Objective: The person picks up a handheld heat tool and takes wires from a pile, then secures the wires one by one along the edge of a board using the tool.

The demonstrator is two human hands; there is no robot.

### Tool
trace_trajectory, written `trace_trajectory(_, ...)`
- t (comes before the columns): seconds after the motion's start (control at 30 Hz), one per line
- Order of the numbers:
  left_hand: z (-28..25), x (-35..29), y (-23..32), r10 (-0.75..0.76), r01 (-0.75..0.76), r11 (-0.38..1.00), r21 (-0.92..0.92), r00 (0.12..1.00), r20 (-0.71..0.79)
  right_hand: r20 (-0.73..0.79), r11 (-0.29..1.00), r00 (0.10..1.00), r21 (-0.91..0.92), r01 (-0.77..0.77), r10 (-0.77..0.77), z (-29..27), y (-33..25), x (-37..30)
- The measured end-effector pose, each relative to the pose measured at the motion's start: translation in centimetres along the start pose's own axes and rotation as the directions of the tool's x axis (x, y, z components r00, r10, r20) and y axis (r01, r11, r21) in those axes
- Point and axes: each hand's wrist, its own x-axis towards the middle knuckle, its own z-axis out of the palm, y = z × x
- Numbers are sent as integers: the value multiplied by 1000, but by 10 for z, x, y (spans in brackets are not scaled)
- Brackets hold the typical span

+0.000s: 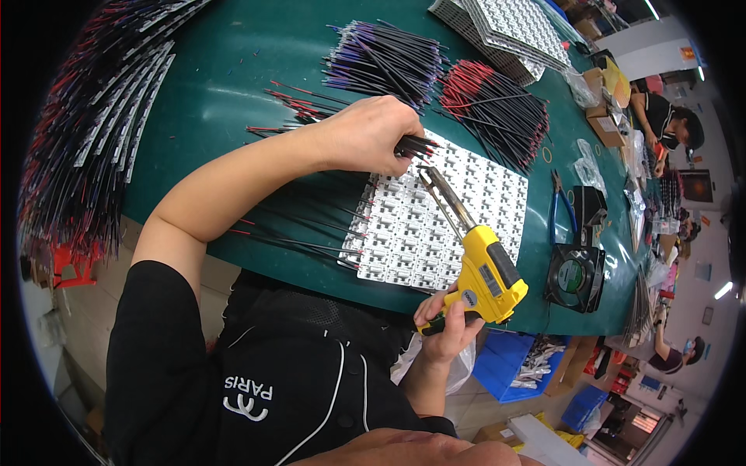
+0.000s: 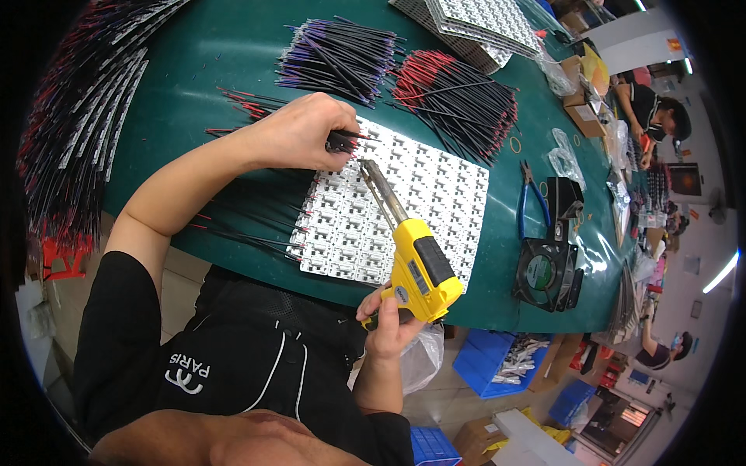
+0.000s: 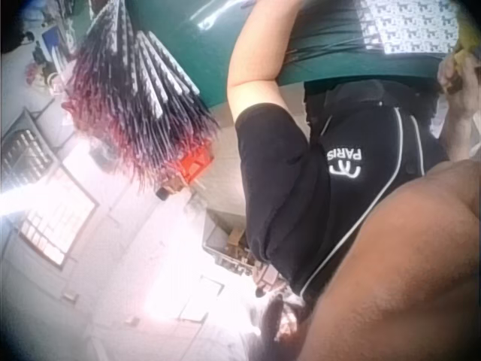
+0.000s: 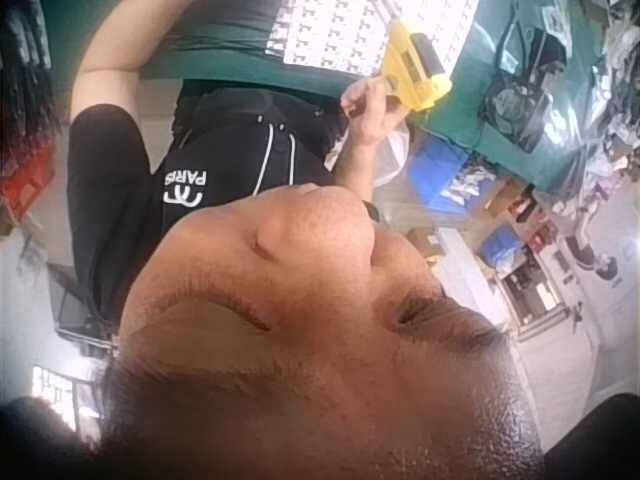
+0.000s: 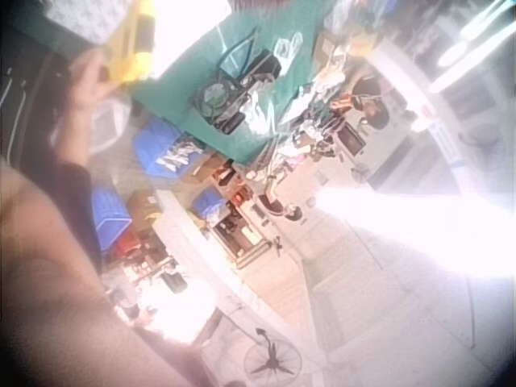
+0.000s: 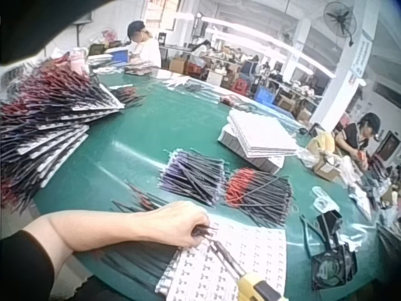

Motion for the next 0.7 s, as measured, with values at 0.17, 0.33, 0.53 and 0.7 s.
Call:
trace_trajectory(0.17,0,1,0,2,-1,1000,-12,1000,19,-28,1000,1000,-28,11,-12,4,0,1)
trace_trajectory(0.33,4,-2,2,43,-40,998,58,998,-49,-3,999,1000,-43,4,-5,2,3,-1)
trace_trajectory(0.53,5,-3,5,86,-80,987,138,996,-38,-28,998,998,-41,47,-48,4,-1,0)
trace_trajectory(0.7,0,-2,6,89,-89,986,142,996,3,-35,999,998,23,49,-48,-4,-4,2)
